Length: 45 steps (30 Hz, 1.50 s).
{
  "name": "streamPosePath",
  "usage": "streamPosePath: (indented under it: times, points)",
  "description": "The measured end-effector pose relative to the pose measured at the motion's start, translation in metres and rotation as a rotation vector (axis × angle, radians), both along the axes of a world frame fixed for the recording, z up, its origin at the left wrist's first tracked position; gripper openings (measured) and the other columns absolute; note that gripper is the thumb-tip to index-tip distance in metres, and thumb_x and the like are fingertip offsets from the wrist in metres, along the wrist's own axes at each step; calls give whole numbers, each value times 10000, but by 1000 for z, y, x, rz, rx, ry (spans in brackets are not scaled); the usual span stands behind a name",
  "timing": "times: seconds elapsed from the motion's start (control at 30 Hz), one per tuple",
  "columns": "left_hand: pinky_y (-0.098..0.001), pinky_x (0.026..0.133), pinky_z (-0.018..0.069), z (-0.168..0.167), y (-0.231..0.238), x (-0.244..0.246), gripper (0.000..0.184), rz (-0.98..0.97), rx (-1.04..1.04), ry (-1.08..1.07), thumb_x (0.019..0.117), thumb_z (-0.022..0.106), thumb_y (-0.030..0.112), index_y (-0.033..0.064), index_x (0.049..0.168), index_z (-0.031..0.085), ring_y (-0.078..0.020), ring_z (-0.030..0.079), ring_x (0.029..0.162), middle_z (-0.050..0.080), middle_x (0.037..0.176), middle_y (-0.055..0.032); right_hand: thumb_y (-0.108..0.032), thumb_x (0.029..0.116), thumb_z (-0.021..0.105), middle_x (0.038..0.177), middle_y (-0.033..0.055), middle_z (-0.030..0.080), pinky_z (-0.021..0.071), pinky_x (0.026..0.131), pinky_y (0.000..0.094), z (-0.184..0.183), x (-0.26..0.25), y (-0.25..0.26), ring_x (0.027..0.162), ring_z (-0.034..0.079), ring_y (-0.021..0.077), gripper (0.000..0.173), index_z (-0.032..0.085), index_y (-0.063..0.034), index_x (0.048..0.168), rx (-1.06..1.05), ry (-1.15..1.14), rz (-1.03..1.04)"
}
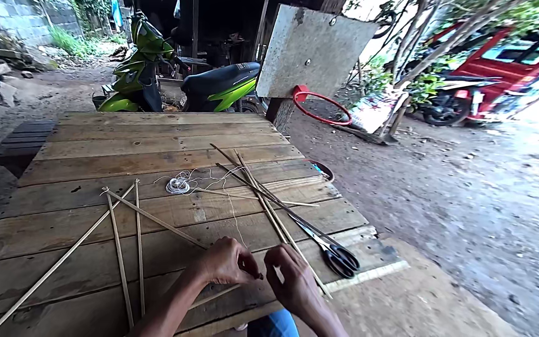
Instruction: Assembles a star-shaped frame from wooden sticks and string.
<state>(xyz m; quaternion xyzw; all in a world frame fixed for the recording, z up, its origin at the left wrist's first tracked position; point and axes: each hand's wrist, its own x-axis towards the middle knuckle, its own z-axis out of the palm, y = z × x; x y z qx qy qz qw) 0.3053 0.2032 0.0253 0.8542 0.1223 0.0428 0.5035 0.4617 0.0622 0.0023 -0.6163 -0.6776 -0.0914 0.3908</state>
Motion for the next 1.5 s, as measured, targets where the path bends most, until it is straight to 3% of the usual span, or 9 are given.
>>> streamPosePath:
  times: [0.13,0.37,0.6,0.73,0.9,1.03,1.2,1.33,1.5]
  points:
    - [-430,840,549,-1,1,-1,201,-7,76,-40,826,803,96,-31,976,761,-234,706,902,744,954,-160,-92,843,618,796,102,667,562,659,390,-7,6,17,714,666,228,121,685,-8,899,-210,139,10]
    - [-435,948,506,3,5,4,213,-60,115,86,1008,590,89,-35,1046,759,-263,685,1019,732,1050,-185,-136,866,635,818,132,678,567,656,469,-22,0,10,727,686,282,164,691,10,919,-285,194,-115]
    - [-549,981,483,48,-12,27,169,-239,578,390,978,587,12,-61,1063,713,-405,651,1095,683,1103,-245,-147,846,653,787,131,668,570,637,458,-24,-9,13,721,693,290,159,683,6,878,-219,166,-195]
    - [-526,934,509,66,-38,28,195,-169,761,458,1007,480,-53,-127,1015,659,-438,644,1096,669,1068,-279,-124,833,651,806,149,677,568,660,477,-20,-11,14,748,702,315,161,683,22,894,-229,202,-215]
    - [-445,902,529,40,-49,17,222,25,997,288,975,497,-51,-81,976,717,-362,655,1107,685,1121,-224,-126,842,627,811,131,673,569,671,429,-18,-5,19,747,690,275,162,685,10,906,-164,205,-68]
    - [-393,709,560,6,-48,3,101,258,1201,-62,873,651,-18,-6,827,740,-299,708,812,696,806,-142,-120,854,605,790,99,651,539,637,324,-14,3,26,695,645,199,137,672,-14,908,-95,196,101]
    - [-398,701,587,-4,-59,-11,91,472,1009,-20,883,717,79,-3,846,732,-310,711,776,688,771,-145,-111,882,579,789,91,622,489,599,254,-8,2,26,650,582,138,144,668,-7,927,-120,274,166]
    - [-448,915,540,14,-59,-21,184,421,571,108,937,690,142,-15,1007,755,-338,696,980,723,964,-182,-106,884,567,795,88,632,483,566,246,-11,0,21,624,575,118,156,668,0,938,-134,313,133]
    - [-440,862,561,1,-57,-23,117,424,569,-34,867,742,79,-22,925,756,-328,711,910,726,897,-172,-120,885,584,793,84,625,483,596,238,-3,0,14,657,580,123,135,663,-16,920,-121,222,266]
